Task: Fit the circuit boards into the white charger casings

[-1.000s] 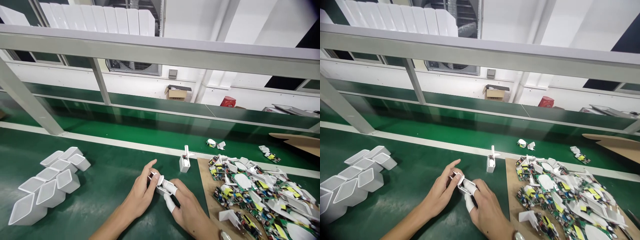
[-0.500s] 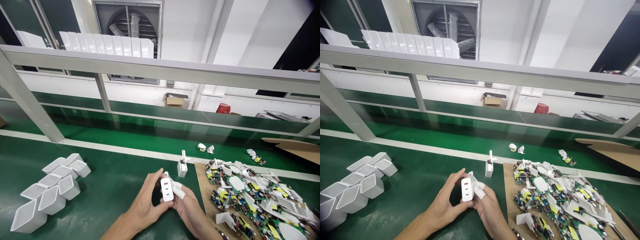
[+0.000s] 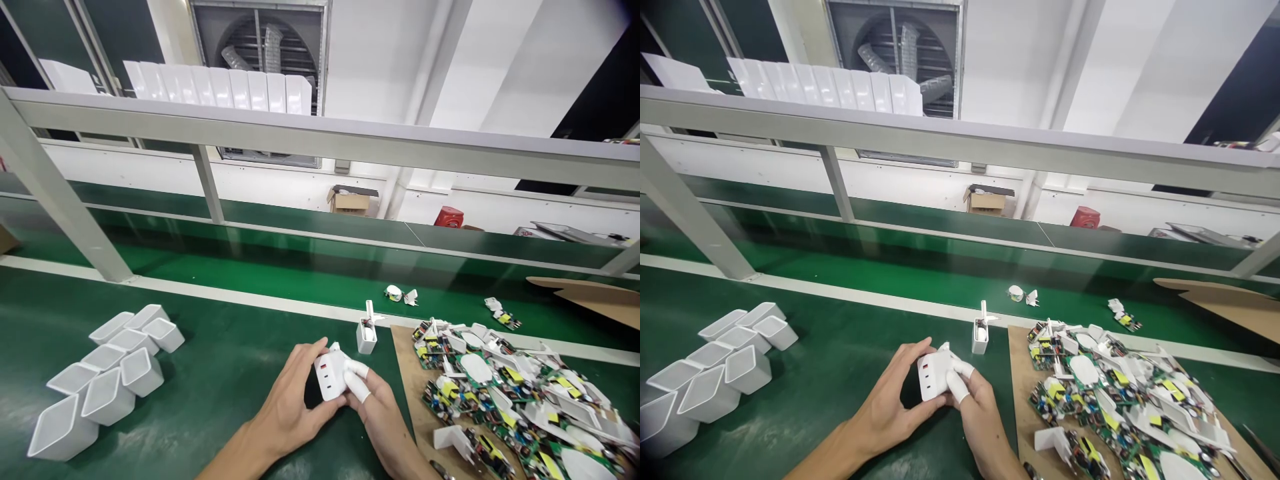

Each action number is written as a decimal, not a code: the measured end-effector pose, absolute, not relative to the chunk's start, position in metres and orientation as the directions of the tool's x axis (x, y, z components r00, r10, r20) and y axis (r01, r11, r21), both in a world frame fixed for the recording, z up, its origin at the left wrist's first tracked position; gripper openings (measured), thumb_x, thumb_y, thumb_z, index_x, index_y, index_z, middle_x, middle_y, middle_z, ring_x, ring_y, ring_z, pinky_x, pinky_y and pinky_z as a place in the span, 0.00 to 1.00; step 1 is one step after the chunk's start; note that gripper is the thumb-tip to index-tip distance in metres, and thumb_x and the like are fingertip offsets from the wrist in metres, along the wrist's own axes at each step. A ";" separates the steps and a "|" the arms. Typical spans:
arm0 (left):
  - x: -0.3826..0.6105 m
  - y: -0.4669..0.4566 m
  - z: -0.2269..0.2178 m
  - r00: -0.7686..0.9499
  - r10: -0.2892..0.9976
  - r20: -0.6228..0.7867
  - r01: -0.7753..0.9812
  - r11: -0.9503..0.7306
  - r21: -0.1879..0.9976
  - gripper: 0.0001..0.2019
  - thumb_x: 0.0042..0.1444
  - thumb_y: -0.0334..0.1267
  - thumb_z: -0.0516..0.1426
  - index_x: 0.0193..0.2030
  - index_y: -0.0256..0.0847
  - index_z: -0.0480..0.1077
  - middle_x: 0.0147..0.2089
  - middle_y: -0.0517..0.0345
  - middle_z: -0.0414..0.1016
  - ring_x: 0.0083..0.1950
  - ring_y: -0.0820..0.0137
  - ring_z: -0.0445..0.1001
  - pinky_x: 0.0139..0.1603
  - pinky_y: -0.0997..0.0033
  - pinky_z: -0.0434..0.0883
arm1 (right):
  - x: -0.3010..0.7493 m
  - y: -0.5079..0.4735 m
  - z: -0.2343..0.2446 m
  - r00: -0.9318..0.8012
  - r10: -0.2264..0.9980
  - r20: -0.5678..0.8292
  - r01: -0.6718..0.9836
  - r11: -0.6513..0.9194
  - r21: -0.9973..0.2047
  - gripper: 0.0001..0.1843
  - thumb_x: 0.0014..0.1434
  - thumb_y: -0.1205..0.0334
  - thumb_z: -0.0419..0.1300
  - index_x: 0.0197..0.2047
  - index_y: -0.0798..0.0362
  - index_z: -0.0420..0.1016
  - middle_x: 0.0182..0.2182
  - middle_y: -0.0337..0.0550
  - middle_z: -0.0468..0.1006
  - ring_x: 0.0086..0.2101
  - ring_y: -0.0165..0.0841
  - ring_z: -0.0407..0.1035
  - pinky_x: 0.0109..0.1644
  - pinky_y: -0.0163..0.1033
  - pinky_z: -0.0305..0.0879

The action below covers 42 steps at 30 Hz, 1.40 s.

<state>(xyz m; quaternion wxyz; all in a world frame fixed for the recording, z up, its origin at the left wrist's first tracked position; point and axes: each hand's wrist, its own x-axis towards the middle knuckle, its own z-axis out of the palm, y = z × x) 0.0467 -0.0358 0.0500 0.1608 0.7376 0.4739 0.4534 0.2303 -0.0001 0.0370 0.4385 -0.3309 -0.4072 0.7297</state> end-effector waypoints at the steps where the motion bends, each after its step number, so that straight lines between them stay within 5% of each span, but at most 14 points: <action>1: 0.047 -0.036 0.050 0.136 0.846 0.515 0.560 -0.495 0.664 0.42 0.62 0.32 0.66 0.76 0.55 0.49 0.60 0.49 0.73 0.59 0.55 0.74 0.61 0.50 0.74 | 0.230 0.000 0.035 -0.375 0.921 -0.105 -0.350 -0.246 -0.904 0.28 0.55 0.42 0.75 0.53 0.50 0.84 0.50 0.50 0.84 0.51 0.46 0.77 0.58 0.51 0.73; 10: 0.050 -0.036 0.047 0.108 0.842 0.529 0.552 -0.493 0.672 0.44 0.59 0.36 0.69 0.75 0.57 0.50 0.59 0.50 0.74 0.59 0.53 0.75 0.60 0.46 0.75 | 0.228 0.000 0.027 -0.378 0.919 -0.112 -0.387 -0.266 -0.883 0.27 0.57 0.43 0.73 0.54 0.50 0.84 0.49 0.52 0.85 0.50 0.47 0.79 0.59 0.54 0.74; 14: 0.047 -0.038 0.045 0.107 0.939 0.328 0.559 -0.330 0.761 0.62 0.52 0.48 0.74 0.80 0.57 0.35 0.70 0.40 0.66 0.71 0.41 0.66 0.68 0.28 0.65 | 0.235 0.003 0.031 -0.184 0.955 0.231 -0.132 0.209 -0.969 0.19 0.59 0.56 0.72 0.53 0.48 0.83 0.51 0.50 0.83 0.51 0.44 0.78 0.59 0.48 0.75; 18: 0.047 -0.040 0.043 0.180 0.971 0.160 0.452 -0.226 0.863 0.72 0.50 0.60 0.72 0.80 0.54 0.17 0.80 0.32 0.48 0.80 0.38 0.50 0.73 0.23 0.54 | 0.248 0.002 0.036 -0.242 0.779 0.579 0.214 0.624 -0.751 0.18 0.65 0.69 0.62 0.55 0.44 0.82 0.52 0.47 0.81 0.51 0.39 0.77 0.57 0.41 0.75; 22: 0.048 -0.041 0.044 0.205 0.971 0.126 0.395 -0.200 0.896 0.69 0.55 0.62 0.68 0.79 0.53 0.15 0.81 0.33 0.48 0.81 0.42 0.50 0.74 0.27 0.54 | 0.254 0.001 0.032 -0.484 0.666 0.568 0.263 0.730 -0.631 0.26 0.61 0.76 0.58 0.58 0.45 0.78 0.48 0.47 0.82 0.46 0.40 0.78 0.50 0.42 0.79; 27: 0.045 -0.041 0.041 0.187 0.964 0.187 0.429 -0.251 0.868 0.68 0.54 0.58 0.71 0.81 0.52 0.19 0.79 0.32 0.55 0.78 0.41 0.58 0.72 0.28 0.61 | 0.251 0.003 0.031 -0.460 0.621 0.634 0.274 0.779 -0.564 0.26 0.65 0.74 0.60 0.63 0.45 0.74 0.51 0.50 0.82 0.47 0.41 0.79 0.50 0.44 0.79; 32: 0.043 -0.040 0.038 0.156 0.958 0.240 0.425 -0.285 0.859 0.69 0.53 0.58 0.71 0.81 0.54 0.20 0.79 0.34 0.54 0.79 0.41 0.56 0.73 0.29 0.59 | 0.254 0.005 0.035 -0.439 0.638 0.633 0.277 0.766 -0.580 0.25 0.66 0.74 0.58 0.61 0.43 0.76 0.53 0.48 0.82 0.49 0.42 0.78 0.54 0.46 0.78; 37: 0.048 -0.040 0.036 0.167 0.977 0.130 0.461 -0.194 0.866 0.73 0.50 0.52 0.75 0.80 0.54 0.18 0.76 0.33 0.59 0.75 0.39 0.62 0.70 0.28 0.62 | 0.252 0.006 0.024 -0.483 0.720 0.499 0.260 0.662 -0.703 0.20 0.67 0.69 0.59 0.59 0.45 0.79 0.54 0.51 0.82 0.52 0.44 0.77 0.57 0.50 0.77; 39: 0.050 -0.039 0.035 0.162 0.976 0.145 0.499 -0.208 0.841 0.76 0.46 0.46 0.77 0.79 0.57 0.17 0.75 0.35 0.58 0.73 0.39 0.65 0.69 0.28 0.65 | 0.247 0.006 0.022 -0.386 0.828 0.407 0.137 0.487 -0.862 0.14 0.68 0.60 0.62 0.55 0.48 0.81 0.53 0.53 0.82 0.51 0.45 0.79 0.55 0.49 0.78; 42: 0.053 -0.039 0.034 0.148 0.936 0.320 0.508 -0.350 0.787 0.65 0.55 0.36 0.71 0.80 0.61 0.23 0.71 0.42 0.63 0.68 0.47 0.70 0.67 0.35 0.70 | 0.238 0.004 0.026 -0.356 0.931 0.077 -0.187 0.010 -0.982 0.20 0.65 0.45 0.66 0.51 0.51 0.81 0.48 0.54 0.84 0.45 0.46 0.81 0.46 0.48 0.80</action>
